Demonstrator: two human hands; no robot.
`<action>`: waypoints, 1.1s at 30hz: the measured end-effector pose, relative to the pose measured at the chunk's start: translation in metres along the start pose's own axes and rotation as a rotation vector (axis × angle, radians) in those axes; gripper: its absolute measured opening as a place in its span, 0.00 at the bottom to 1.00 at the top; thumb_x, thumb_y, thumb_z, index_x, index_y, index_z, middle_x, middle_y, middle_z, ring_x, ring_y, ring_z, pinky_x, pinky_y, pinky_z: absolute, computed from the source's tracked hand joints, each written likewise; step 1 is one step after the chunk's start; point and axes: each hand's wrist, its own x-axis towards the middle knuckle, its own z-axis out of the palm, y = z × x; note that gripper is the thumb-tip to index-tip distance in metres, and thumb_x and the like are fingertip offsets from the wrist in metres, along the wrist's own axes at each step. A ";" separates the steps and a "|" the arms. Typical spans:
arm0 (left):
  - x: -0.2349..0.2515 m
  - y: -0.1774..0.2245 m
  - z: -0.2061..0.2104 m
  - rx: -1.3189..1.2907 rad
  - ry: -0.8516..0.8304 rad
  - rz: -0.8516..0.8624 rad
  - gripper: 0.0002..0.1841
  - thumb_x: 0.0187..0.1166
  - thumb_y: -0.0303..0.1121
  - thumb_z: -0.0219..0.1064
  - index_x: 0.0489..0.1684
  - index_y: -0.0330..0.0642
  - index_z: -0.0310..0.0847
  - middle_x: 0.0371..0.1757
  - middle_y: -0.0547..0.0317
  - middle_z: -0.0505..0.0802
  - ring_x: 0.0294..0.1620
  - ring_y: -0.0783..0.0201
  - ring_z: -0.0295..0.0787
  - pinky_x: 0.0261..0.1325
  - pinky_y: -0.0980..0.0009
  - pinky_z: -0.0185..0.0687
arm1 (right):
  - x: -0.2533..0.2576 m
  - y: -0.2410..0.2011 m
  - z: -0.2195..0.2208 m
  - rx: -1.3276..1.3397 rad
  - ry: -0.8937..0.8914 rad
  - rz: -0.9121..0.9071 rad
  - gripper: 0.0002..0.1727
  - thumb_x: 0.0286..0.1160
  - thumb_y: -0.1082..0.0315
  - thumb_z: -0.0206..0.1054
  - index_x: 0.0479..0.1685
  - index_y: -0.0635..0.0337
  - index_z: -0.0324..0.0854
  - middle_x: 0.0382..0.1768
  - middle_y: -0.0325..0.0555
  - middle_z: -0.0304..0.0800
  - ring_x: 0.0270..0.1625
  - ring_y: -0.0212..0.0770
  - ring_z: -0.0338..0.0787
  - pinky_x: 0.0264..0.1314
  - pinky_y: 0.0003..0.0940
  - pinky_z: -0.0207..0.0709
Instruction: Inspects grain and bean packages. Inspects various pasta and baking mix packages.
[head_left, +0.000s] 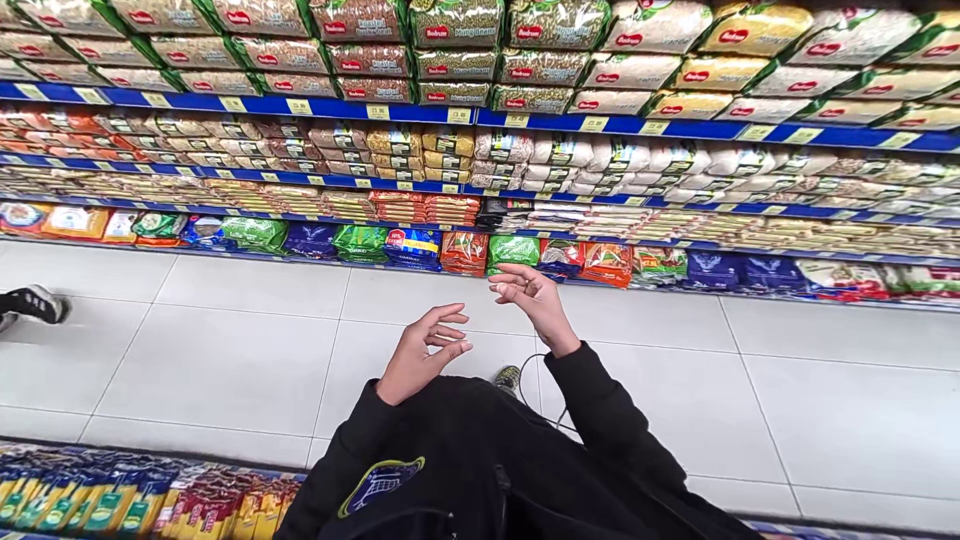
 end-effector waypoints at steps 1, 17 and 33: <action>-0.001 0.000 -0.002 -0.007 0.003 -0.003 0.30 0.76 0.30 0.75 0.77 0.31 0.72 0.67 0.48 0.90 0.54 0.55 0.95 0.52 0.60 0.96 | 0.006 0.007 0.000 0.028 0.003 0.008 0.30 0.76 0.60 0.72 0.72 0.72 0.76 0.55 0.57 0.93 0.52 0.50 0.95 0.52 0.43 0.92; -0.009 -0.015 -0.016 0.011 0.290 -0.205 0.28 0.74 0.30 0.76 0.75 0.35 0.77 0.63 0.47 0.93 0.54 0.49 0.96 0.56 0.58 0.96 | 0.317 0.090 -0.095 0.669 0.594 0.318 0.44 0.81 0.42 0.65 0.91 0.50 0.52 0.81 0.62 0.69 0.72 0.58 0.83 0.67 0.46 0.84; 0.063 -0.003 -0.006 -0.270 0.568 -0.239 0.26 0.75 0.34 0.77 0.72 0.36 0.79 0.55 0.37 0.94 0.51 0.43 0.96 0.53 0.54 0.95 | 0.419 0.085 -0.083 0.780 1.003 0.408 0.48 0.71 0.45 0.73 0.88 0.58 0.56 0.82 0.58 0.67 0.81 0.54 0.73 0.75 0.55 0.76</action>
